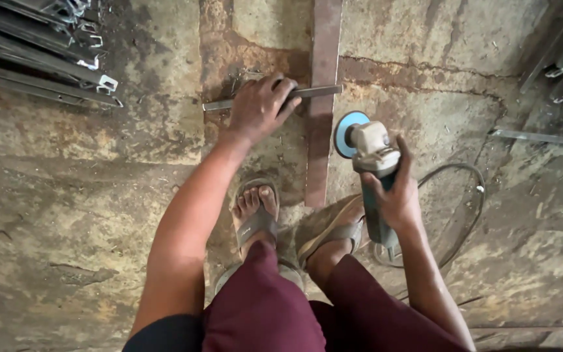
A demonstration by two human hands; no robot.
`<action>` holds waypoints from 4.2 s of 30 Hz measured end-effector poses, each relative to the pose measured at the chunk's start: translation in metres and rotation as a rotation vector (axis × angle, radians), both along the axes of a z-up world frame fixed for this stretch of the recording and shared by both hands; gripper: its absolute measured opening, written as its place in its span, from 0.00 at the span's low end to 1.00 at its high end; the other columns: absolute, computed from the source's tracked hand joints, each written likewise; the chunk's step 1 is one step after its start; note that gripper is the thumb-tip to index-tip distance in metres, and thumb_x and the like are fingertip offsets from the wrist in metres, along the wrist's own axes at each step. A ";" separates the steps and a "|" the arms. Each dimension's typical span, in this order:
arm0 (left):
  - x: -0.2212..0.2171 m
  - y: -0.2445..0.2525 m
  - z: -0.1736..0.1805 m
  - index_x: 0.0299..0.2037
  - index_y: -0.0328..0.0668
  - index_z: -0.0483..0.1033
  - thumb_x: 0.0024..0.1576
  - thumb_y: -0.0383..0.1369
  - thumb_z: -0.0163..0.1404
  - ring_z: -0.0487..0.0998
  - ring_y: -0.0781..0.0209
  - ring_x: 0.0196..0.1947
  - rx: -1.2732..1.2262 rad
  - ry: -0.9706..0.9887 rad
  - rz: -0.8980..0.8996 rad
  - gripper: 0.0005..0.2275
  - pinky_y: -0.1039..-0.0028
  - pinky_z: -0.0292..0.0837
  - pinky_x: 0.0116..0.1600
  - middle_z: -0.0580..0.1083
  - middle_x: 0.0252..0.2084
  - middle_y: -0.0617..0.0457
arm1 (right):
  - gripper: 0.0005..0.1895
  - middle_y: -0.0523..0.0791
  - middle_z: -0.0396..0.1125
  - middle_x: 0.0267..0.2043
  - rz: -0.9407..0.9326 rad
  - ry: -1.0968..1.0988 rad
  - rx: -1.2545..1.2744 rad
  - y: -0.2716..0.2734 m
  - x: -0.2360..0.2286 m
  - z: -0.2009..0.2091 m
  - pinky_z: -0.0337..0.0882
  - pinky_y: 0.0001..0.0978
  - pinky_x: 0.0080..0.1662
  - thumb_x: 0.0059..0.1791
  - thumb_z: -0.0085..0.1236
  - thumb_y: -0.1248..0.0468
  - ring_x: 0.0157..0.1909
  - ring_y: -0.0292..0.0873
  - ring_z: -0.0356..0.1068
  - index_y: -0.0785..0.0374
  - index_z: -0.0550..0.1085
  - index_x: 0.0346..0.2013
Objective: The recorder uses an angle grinder to smooth or deburr the ends of small metal pipes in a manufacturing workshop.
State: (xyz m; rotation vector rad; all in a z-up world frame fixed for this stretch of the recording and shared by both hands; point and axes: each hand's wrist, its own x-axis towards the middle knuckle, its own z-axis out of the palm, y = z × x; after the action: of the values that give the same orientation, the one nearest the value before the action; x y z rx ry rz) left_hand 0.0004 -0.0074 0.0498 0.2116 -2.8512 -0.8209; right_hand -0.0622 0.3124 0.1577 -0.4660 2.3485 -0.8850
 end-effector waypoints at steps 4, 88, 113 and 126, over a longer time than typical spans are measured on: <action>0.001 0.003 -0.025 0.44 0.44 0.78 0.64 0.44 0.51 0.81 0.52 0.41 -0.152 0.096 -0.029 0.13 0.64 0.78 0.40 0.77 0.40 0.50 | 0.43 0.59 0.62 0.68 -0.153 -0.102 -0.198 0.029 0.014 0.005 0.64 0.46 0.68 0.54 0.57 0.62 0.69 0.54 0.63 0.60 0.46 0.79; -0.014 0.015 -0.035 0.50 0.53 0.81 0.64 0.45 0.49 0.79 0.59 0.39 -0.057 -0.046 0.061 0.13 0.62 0.74 0.45 0.78 0.42 0.53 | 0.50 0.55 0.62 0.65 -0.130 -0.134 -0.289 0.020 -0.044 -0.020 0.66 0.44 0.66 0.49 0.68 0.48 0.66 0.50 0.64 0.65 0.51 0.75; -0.031 0.006 0.034 0.48 0.40 0.77 0.62 0.38 0.54 0.81 0.54 0.33 -0.068 0.238 0.017 0.11 0.66 0.75 0.33 0.77 0.38 0.49 | 0.44 0.54 0.69 0.62 -0.257 -0.167 -0.125 0.017 -0.007 0.004 0.67 0.41 0.62 0.45 0.67 0.53 0.63 0.48 0.68 0.61 0.57 0.71; -0.029 0.013 0.004 0.41 0.47 0.78 0.65 0.39 0.50 0.82 0.49 0.36 -0.032 0.024 0.056 0.08 0.59 0.75 0.41 0.79 0.38 0.50 | 0.45 0.60 0.64 0.66 -0.091 -0.156 -0.161 -0.036 -0.083 -0.010 0.62 0.45 0.67 0.51 0.61 0.48 0.69 0.53 0.64 0.65 0.52 0.74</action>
State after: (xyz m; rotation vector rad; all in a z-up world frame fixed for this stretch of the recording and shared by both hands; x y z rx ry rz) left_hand -0.0289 0.0054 0.0538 0.2746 -2.8197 -0.7615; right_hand -0.1455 0.2764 0.1477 -0.3425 2.1806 -1.1179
